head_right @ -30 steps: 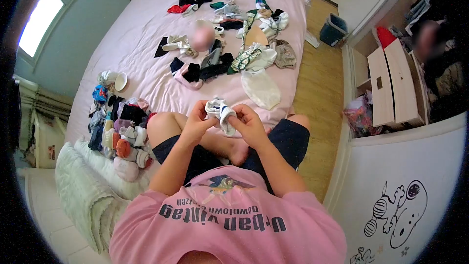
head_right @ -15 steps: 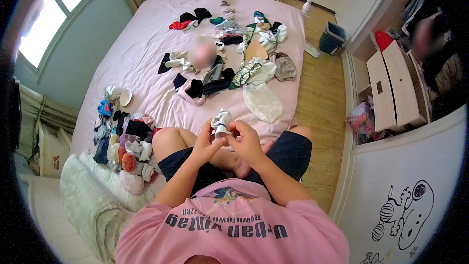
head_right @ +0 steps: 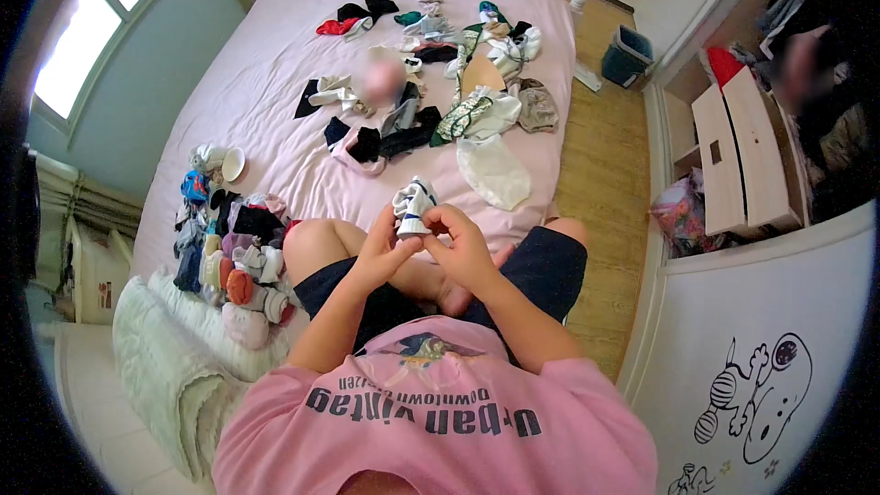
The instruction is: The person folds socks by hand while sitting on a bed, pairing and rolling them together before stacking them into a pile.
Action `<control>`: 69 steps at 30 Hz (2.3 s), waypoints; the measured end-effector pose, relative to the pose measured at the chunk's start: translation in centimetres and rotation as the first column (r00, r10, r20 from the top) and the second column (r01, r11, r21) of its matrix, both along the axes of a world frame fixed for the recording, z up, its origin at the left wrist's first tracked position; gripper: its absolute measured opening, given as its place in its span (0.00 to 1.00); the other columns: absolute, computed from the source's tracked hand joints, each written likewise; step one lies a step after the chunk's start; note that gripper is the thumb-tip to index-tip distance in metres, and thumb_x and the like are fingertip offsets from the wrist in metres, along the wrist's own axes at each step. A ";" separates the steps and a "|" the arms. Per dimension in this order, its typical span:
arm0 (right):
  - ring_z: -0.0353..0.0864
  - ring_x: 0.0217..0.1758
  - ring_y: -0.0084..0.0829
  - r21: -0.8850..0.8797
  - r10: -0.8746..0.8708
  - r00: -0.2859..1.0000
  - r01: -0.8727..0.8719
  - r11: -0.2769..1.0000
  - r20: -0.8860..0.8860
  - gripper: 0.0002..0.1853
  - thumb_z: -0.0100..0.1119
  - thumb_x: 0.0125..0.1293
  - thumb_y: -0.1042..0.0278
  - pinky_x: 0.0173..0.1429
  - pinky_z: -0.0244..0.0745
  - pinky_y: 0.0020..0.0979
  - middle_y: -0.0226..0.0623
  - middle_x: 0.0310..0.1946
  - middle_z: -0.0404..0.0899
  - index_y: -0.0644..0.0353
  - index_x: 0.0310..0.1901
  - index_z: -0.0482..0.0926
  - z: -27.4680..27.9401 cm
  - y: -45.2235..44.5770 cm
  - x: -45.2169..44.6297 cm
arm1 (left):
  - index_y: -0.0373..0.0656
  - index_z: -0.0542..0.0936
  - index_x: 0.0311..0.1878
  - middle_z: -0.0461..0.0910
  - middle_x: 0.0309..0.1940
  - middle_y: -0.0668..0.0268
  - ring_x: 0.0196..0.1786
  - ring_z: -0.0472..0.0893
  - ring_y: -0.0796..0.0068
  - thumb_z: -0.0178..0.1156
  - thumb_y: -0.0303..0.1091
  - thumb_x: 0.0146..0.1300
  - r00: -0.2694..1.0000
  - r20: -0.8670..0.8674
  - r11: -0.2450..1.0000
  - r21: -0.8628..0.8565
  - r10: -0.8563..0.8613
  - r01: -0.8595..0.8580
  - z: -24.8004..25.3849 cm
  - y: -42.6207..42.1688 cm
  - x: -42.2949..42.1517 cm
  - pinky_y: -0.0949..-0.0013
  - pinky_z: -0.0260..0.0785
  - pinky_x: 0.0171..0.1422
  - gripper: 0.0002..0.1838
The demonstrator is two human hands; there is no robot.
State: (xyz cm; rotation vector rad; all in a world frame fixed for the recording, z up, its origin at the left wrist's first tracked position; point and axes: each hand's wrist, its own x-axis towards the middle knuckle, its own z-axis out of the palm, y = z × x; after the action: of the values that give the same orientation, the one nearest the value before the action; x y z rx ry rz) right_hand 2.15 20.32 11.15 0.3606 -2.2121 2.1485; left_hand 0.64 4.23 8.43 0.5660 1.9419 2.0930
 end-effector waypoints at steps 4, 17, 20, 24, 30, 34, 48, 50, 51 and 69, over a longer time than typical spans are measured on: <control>0.70 0.36 0.23 -0.149 0.082 0.994 -0.071 0.986 0.066 0.10 0.58 0.50 0.79 0.44 0.66 0.24 0.31 0.31 0.70 0.62 0.34 0.71 -0.3 -0.4 0.4 | 0.36 0.51 0.66 0.62 0.57 0.58 0.57 0.67 0.69 0.53 0.23 0.56 0.996 0.089 0.999 0.048 0.018 -0.022 -0.1 -0.1 -0.1 0.68 0.60 0.59 0.34; 0.72 0.37 0.17 -0.716 0.269 0.923 0.008 0.698 0.274 0.03 0.49 0.63 0.72 0.44 0.68 0.21 0.27 0.34 0.73 0.59 0.37 0.71 -0.7 -0.4 0.8 | 0.41 0.67 0.50 0.75 0.40 0.64 0.46 0.75 0.70 0.45 0.15 0.55 0.819 0.569 0.725 0.533 0.075 -0.437 1.6 1.8 -0.9 0.71 0.71 0.45 0.19; 0.73 0.32 0.18 -0.688 0.114 0.943 0.143 0.711 0.313 0.03 0.49 0.64 0.71 0.40 0.70 0.21 0.27 0.30 0.74 0.59 0.35 0.71 0.9 -0.1 -0.8 | 0.39 0.67 0.49 0.73 0.45 0.60 0.47 0.76 0.67 0.46 0.17 0.57 0.785 0.619 0.694 0.583 -0.041 -0.423 2.0 2.1 -0.2 0.64 0.73 0.48 0.16; 0.73 0.28 0.19 -0.682 0.133 0.920 0.170 0.711 0.369 0.03 0.50 0.63 0.70 0.34 0.70 0.22 0.29 0.26 0.74 0.58 0.33 0.71 0.9 0.3 -2.2 | 0.35 0.73 0.47 0.77 0.42 0.62 0.41 0.78 0.72 0.51 0.20 0.55 0.763 0.575 0.845 0.529 -0.296 -0.070 2.0 0.8 0.0 0.70 0.72 0.45 0.15; 0.76 0.29 0.23 -0.780 0.489 0.788 -0.018 0.626 0.375 0.05 0.53 0.60 0.67 0.35 0.73 0.23 0.30 0.29 0.76 0.58 0.34 0.72 -4.3 -0.7 -3.1 | 0.37 0.67 0.57 0.73 0.49 0.60 0.49 0.75 0.69 0.58 0.30 0.55 0.749 0.468 0.737 0.674 -0.469 0.040 1.1 0.3 1.0 0.67 0.68 0.53 0.25; 0.73 0.45 0.25 -0.725 0.380 0.846 0.012 0.688 0.375 0.21 0.52 0.60 0.63 0.48 0.71 0.24 0.32 0.43 0.72 0.59 0.54 0.66 -2.4 0.6 -2.4 | 0.36 0.63 0.59 0.70 0.54 0.61 0.55 0.71 0.68 0.54 0.31 0.60 0.857 0.439 0.839 0.544 -0.271 -0.013 1.9 0.1 0.5 0.66 0.62 0.60 0.24; 0.72 0.44 0.23 -0.372 0.225 0.921 -0.096 0.923 0.320 0.26 0.63 0.49 0.80 0.48 0.71 0.24 0.31 0.41 0.71 0.61 0.51 0.65 -1.6 0.8 -1.3 | 0.33 0.77 0.35 0.74 0.21 0.72 0.25 0.69 0.86 0.56 0.34 0.60 0.997 0.030 0.818 -0.574 0.064 -0.035 5.0 -1.1 -1.3 0.77 0.62 0.30 0.11; 0.73 0.44 0.23 -0.356 0.175 0.924 -0.045 0.933 0.341 0.24 0.62 0.51 0.80 0.48 0.72 0.25 0.31 0.41 0.71 0.61 0.51 0.65 -1.8 0.7 -1.4 | 0.34 0.77 0.33 0.74 0.20 0.71 0.24 0.68 0.86 0.56 0.33 0.59 0.997 -0.056 0.836 -0.543 0.058 -0.079 6.1 -1.6 -1.2 0.78 0.62 0.29 0.10; 0.73 0.45 0.24 -0.400 0.148 0.909 0.022 0.916 0.389 0.24 0.61 0.52 0.78 0.50 0.71 0.26 0.31 0.42 0.72 0.61 0.52 0.65 -2.2 1.1 -1.6 | 0.35 0.77 0.33 0.74 0.21 0.71 0.23 0.68 0.86 0.57 0.31 0.58 0.973 -0.103 0.855 -0.463 0.208 -0.232 6.0 -1.9 -1.3 0.79 0.61 0.28 0.08; 0.71 0.42 0.20 -0.086 -0.091 0.984 0.105 0.991 0.156 0.11 0.55 0.61 0.68 0.43 0.69 0.21 0.31 0.41 0.72 0.63 0.42 0.72 -4.6 0.7 -0.8 | 0.35 0.67 0.54 0.72 0.48 0.65 0.50 0.72 0.79 0.59 0.26 0.57 0.990 0.137 0.997 -0.073 -0.008 0.019 1.9 0.1 1.1 0.72 0.68 0.52 0.22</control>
State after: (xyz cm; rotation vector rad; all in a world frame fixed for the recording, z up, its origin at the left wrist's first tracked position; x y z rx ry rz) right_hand 1.39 21.05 6.57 0.0847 -2.1409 2.2870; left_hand 1.78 4.31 10.30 0.4079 1.9242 1.9858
